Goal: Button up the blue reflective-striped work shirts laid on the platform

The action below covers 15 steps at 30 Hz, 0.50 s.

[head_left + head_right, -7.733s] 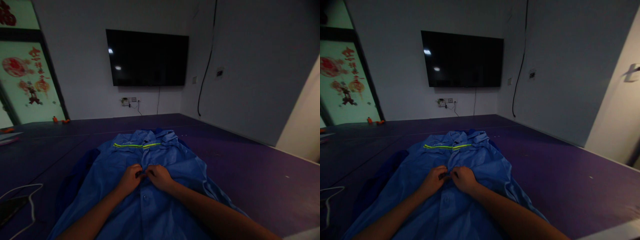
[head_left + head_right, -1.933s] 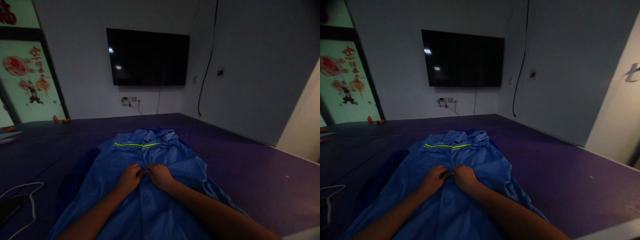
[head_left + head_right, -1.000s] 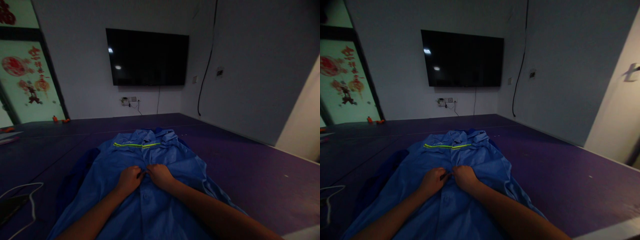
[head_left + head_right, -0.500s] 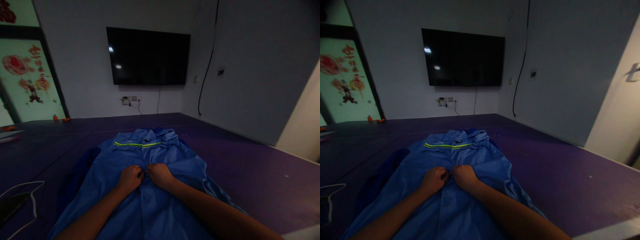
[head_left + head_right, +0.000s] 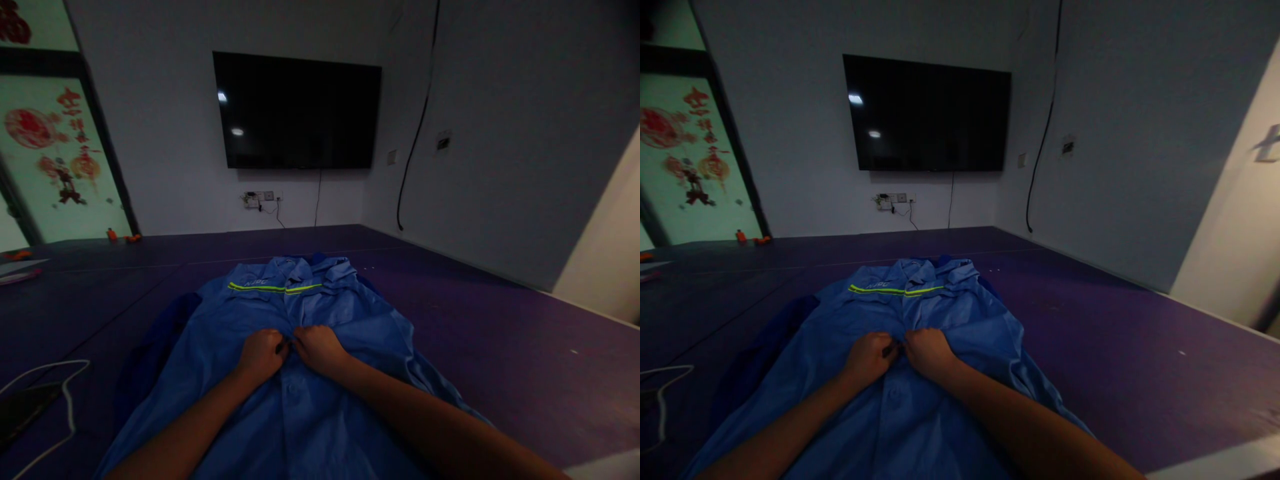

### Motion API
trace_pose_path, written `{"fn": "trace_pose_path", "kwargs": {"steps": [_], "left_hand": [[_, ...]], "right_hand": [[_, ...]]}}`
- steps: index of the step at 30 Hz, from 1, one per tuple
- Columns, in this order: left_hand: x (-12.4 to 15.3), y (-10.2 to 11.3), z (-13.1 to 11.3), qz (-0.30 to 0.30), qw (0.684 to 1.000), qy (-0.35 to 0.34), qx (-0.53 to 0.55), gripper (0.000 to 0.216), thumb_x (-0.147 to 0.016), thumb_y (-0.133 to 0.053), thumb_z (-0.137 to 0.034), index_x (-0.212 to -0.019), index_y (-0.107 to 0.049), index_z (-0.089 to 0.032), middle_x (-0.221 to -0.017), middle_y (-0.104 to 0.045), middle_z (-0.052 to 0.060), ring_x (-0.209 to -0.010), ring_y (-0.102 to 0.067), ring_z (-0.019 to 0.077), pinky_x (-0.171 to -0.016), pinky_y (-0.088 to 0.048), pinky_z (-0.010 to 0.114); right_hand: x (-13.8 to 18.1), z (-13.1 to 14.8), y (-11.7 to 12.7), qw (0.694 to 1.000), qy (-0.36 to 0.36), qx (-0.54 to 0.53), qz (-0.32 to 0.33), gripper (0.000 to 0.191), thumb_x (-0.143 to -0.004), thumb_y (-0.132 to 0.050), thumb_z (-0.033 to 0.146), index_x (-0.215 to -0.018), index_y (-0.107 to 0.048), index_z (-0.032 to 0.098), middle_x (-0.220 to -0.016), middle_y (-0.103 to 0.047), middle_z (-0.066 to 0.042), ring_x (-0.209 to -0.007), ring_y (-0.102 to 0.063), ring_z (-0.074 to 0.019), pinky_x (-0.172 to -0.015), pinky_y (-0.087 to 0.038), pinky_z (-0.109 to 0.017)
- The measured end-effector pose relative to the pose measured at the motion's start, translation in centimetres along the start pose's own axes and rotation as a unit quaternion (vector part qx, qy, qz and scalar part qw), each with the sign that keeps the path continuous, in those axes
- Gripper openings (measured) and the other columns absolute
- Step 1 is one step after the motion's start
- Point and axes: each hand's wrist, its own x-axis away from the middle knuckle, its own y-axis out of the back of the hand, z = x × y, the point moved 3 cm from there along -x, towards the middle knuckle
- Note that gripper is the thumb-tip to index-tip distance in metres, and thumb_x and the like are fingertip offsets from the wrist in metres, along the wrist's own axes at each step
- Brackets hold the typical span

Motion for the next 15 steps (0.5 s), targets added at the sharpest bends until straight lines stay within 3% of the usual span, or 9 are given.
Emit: {"fn": "trace_pose_path", "kwargs": {"steps": [7,12,15], "left_hand": [[0.17,0.38,0.08,-0.012,1.000,0.012,0.015,0.026,-0.080,-0.045,-0.032,-0.066,-0.060,-0.017,-0.066,-0.059,0.003,-0.065,-0.054,0.0143,-0.054,-0.028,0.024],[0.29,0.64,0.10,-0.013,0.999,0.035,0.038,0.028,-0.079,-0.047,-0.038,-0.066,-0.059,-0.017,-0.064,-0.058,0.002,-0.062,-0.052,0.0134,-0.052,-0.026,0.024],[0.32,0.73,0.06,-0.010,0.998,0.032,0.046,0.028,-0.079,-0.048,-0.039,-0.066,-0.058,-0.017,-0.064,-0.057,0.002,-0.061,-0.052,0.0129,-0.052,-0.025,0.023]], "right_hand": [[0.20,-0.17,0.07,0.999,-0.003,-0.036,-0.015,0.026,-0.086,-0.037,0.028,-0.091,-0.061,0.018,-0.088,-0.067,-0.008,-0.081,-0.062,-0.0201,-0.066,-0.040,-0.025],[0.36,-0.43,0.22,0.994,-0.011,-0.097,-0.043,0.028,-0.084,-0.042,0.026,-0.109,-0.054,0.022,-0.090,-0.067,-0.004,-0.081,-0.062,-0.0178,-0.065,-0.038,-0.023],[0.45,-0.46,0.35,0.992,-0.022,-0.114,-0.046,0.029,-0.083,-0.044,0.024,-0.110,-0.052,0.022,-0.088,-0.067,-0.003,-0.078,-0.062,-0.0167,-0.062,-0.037,-0.022]]}}
